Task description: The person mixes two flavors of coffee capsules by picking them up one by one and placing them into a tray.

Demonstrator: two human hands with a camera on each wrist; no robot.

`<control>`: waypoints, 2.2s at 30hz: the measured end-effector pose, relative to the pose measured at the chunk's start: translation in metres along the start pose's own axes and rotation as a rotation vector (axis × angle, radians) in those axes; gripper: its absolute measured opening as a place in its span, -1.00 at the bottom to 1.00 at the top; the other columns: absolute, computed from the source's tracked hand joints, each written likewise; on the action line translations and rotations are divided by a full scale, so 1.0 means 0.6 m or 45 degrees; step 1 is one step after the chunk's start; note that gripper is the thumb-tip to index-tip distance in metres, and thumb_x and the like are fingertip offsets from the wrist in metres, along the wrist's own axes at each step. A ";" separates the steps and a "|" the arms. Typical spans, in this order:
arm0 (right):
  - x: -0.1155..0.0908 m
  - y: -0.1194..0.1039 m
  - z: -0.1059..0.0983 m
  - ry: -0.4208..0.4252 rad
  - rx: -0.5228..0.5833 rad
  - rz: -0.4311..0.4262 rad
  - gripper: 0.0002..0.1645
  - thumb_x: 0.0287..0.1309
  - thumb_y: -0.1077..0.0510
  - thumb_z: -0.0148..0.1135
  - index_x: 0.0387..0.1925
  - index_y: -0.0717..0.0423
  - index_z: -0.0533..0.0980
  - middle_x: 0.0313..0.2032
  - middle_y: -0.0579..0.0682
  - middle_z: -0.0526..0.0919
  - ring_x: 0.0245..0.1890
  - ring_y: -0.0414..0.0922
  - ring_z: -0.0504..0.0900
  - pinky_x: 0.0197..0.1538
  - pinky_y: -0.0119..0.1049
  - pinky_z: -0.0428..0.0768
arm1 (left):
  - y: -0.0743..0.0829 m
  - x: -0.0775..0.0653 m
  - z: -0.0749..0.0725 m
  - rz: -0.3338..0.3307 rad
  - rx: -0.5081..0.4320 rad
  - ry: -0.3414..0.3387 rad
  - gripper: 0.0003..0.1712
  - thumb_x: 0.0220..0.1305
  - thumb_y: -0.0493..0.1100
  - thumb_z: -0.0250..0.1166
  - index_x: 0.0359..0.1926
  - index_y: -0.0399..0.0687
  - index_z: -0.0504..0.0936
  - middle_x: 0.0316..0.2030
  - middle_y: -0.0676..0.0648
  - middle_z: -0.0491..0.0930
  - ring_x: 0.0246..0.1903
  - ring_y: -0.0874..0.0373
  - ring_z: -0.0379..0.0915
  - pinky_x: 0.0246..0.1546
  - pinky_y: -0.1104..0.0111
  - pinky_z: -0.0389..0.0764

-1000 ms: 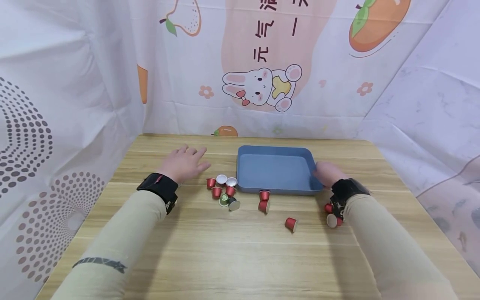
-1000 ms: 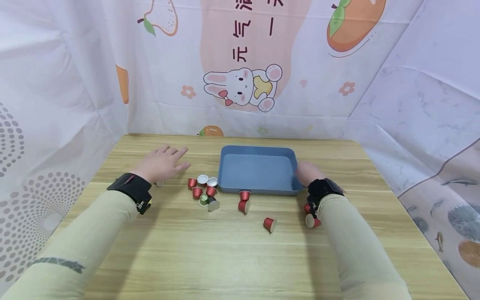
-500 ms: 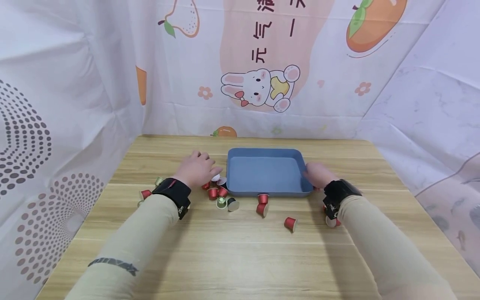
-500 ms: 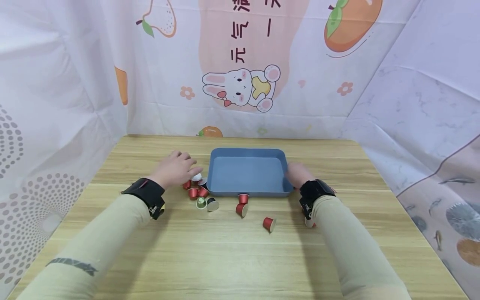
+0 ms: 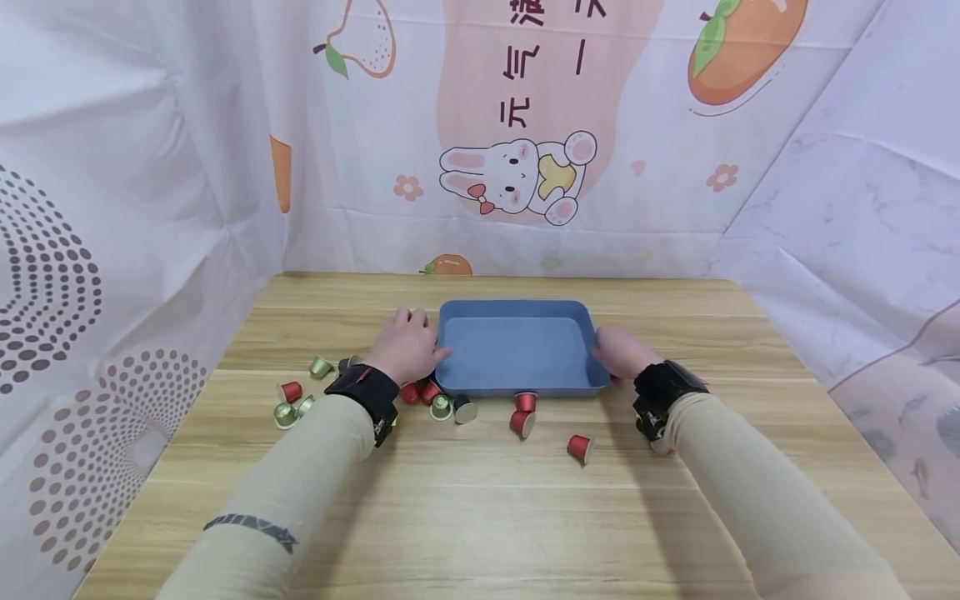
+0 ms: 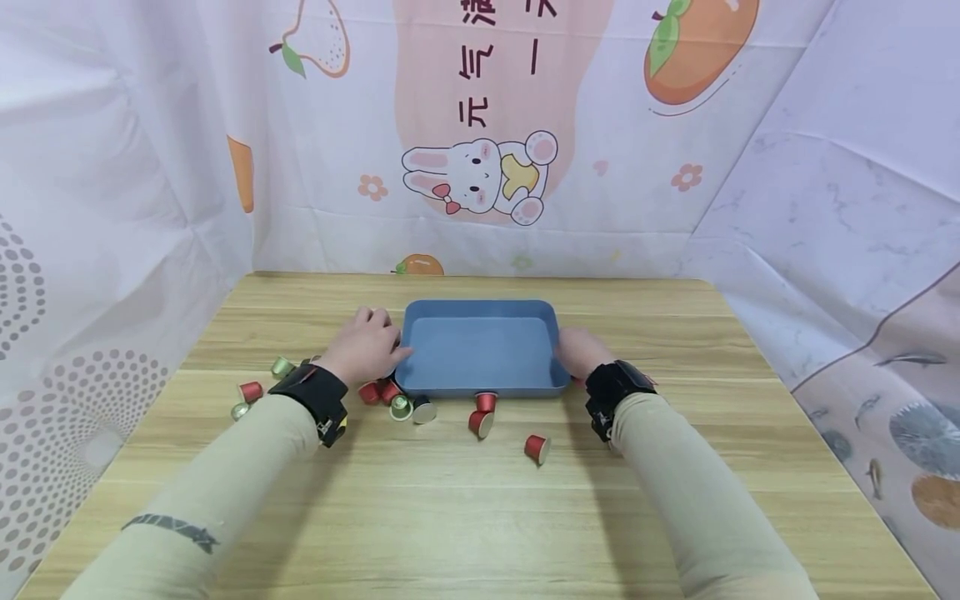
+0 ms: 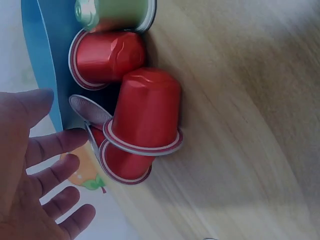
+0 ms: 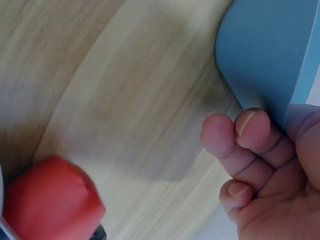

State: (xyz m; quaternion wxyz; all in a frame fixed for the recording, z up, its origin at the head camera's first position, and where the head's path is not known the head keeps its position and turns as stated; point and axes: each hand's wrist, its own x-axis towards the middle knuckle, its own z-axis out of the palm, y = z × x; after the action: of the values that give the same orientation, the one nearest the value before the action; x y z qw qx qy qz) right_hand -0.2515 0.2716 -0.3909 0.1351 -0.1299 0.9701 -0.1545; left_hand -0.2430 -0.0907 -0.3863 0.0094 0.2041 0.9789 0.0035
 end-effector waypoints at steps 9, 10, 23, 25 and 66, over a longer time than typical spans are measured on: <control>0.000 -0.013 0.005 0.017 -0.063 -0.035 -0.71 0.39 0.30 -0.04 -0.50 0.24 0.42 -0.83 0.00 0.52 -0.81 -0.05 0.62 0.01 -0.05 0.65 | -0.003 0.002 0.006 -0.067 -0.044 -0.064 -0.57 0.49 0.16 0.16 -0.12 -0.11 0.68 0.09 -0.22 0.45 0.10 -0.16 0.21 0.15 -0.01 0.29; 0.000 -0.014 0.006 0.014 -0.063 -0.032 -0.72 0.40 0.30 -0.04 -0.48 0.25 0.42 -0.83 -0.01 0.52 -0.81 -0.05 0.62 0.03 -0.04 0.64 | -0.004 0.002 0.008 -0.076 -0.051 -0.075 -0.56 0.50 0.15 0.16 -0.07 -0.12 0.68 0.10 -0.23 0.45 0.12 -0.17 0.20 0.16 -0.02 0.27; 0.004 -0.026 0.015 -0.001 -0.063 -0.080 -0.64 0.44 0.26 -0.03 -0.55 0.17 0.42 -0.89 -0.04 0.47 -0.86 -0.11 0.55 0.00 -0.08 0.63 | -0.033 0.007 0.030 -0.154 -0.245 -0.196 -0.65 0.50 0.02 0.07 -0.36 -0.04 0.61 0.03 -0.13 0.60 0.22 -0.22 0.26 0.18 -0.07 0.21; 0.003 -0.028 0.017 0.010 -0.071 -0.096 -0.64 0.44 0.26 -0.02 -0.54 0.18 0.42 -0.90 -0.05 0.45 -0.88 -0.13 0.53 0.01 -0.06 0.63 | -0.036 0.007 0.032 -0.150 -0.258 -0.206 -0.58 0.49 0.03 0.07 -0.51 -0.02 0.55 -0.18 -0.09 0.62 0.14 -0.21 0.31 0.14 -0.05 0.21; -0.038 -0.006 -0.046 0.009 -0.020 -0.142 -0.62 0.52 -0.01 0.06 -0.13 0.26 0.55 -0.44 0.00 0.59 -0.48 -0.14 0.52 -0.23 -0.12 0.51 | -0.016 -0.035 0.026 -0.328 -0.203 0.000 -0.53 0.33 -0.13 0.27 -0.73 -0.03 0.40 -0.66 0.00 0.44 -0.52 -0.01 0.40 -0.19 0.10 0.12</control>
State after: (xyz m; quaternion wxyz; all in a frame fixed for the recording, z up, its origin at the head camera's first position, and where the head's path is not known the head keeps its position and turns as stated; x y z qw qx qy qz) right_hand -0.2377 0.2824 -0.3594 0.1220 -0.1843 0.9630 -0.1544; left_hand -0.2271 -0.1077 -0.4018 0.0260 0.0755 0.9936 0.0801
